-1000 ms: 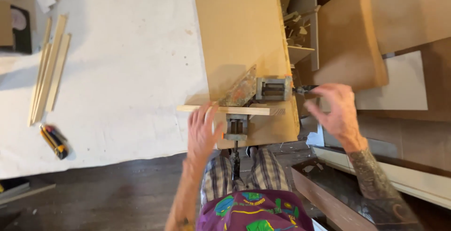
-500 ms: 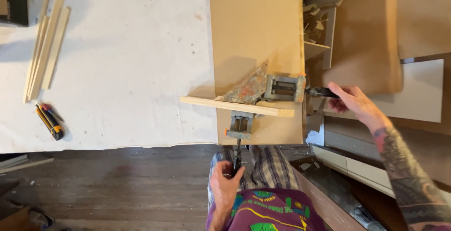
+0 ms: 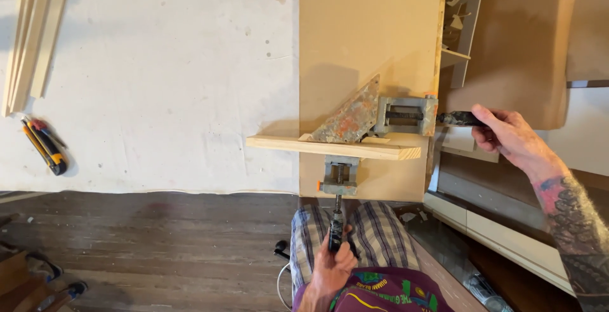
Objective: Applying wood glue to wooden frame components and securing them in a corner clamp on a workbench.
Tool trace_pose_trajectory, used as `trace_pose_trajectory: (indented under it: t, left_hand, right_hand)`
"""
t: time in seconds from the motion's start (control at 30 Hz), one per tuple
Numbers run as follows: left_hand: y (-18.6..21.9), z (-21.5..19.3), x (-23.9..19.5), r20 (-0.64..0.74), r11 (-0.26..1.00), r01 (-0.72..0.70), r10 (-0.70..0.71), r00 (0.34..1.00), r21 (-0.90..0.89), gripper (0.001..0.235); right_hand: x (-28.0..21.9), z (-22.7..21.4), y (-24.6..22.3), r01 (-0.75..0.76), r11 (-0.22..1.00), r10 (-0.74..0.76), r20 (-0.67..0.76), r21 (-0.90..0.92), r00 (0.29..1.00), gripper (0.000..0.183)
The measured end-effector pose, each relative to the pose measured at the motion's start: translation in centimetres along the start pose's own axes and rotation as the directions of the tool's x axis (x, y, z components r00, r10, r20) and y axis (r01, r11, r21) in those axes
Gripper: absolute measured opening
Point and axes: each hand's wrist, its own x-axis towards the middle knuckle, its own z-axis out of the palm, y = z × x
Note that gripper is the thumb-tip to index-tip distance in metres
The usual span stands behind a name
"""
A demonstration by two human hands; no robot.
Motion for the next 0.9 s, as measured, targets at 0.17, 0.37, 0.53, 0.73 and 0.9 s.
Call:
trace_pose_trajectory:
  t: [0.17,0.37,0.53,0.73,0.9]
  left_hand:
    - [-1.8,8.2,-0.9,-0.408,0.555,-0.003,0.616,0.674,0.832,0.052]
    - [-1.7,3.6,-0.5,-0.155,0.356,-0.169,0.721,0.676,0.919,0.011]
    - [-1.0,-1.7,0.4,-0.006,0.827,-0.157,0.190,0.982,0.539,0.062]
    - [-0.6,1.0,0.1,-0.219,0.877,-0.047,0.171,0.961,0.479,0.043]
    - [-1.3,3.5,0.2,-0.183,0.517,-0.206,0.604,0.776,0.831,0.011]
  right_hand:
    - [-0.6,0.2,-0.9,-0.054,0.995,0.054,-0.008,-0.082,0.999,0.043]
    - [-0.2,-0.4,-0.1,-0.069,0.996,0.069,0.006,-0.060,0.998,0.043]
    - [-0.2,-0.4,-0.5,-0.057,0.997,0.060,0.053,-0.044,0.997,0.048]
    - [1.9,-2.0,-0.3,-0.186,0.981,0.194,0.184,-0.059,0.964,0.078]
    - [2.4,-2.5,0.1,-0.052,0.999,0.053,0.152,-0.012,0.987,0.053]
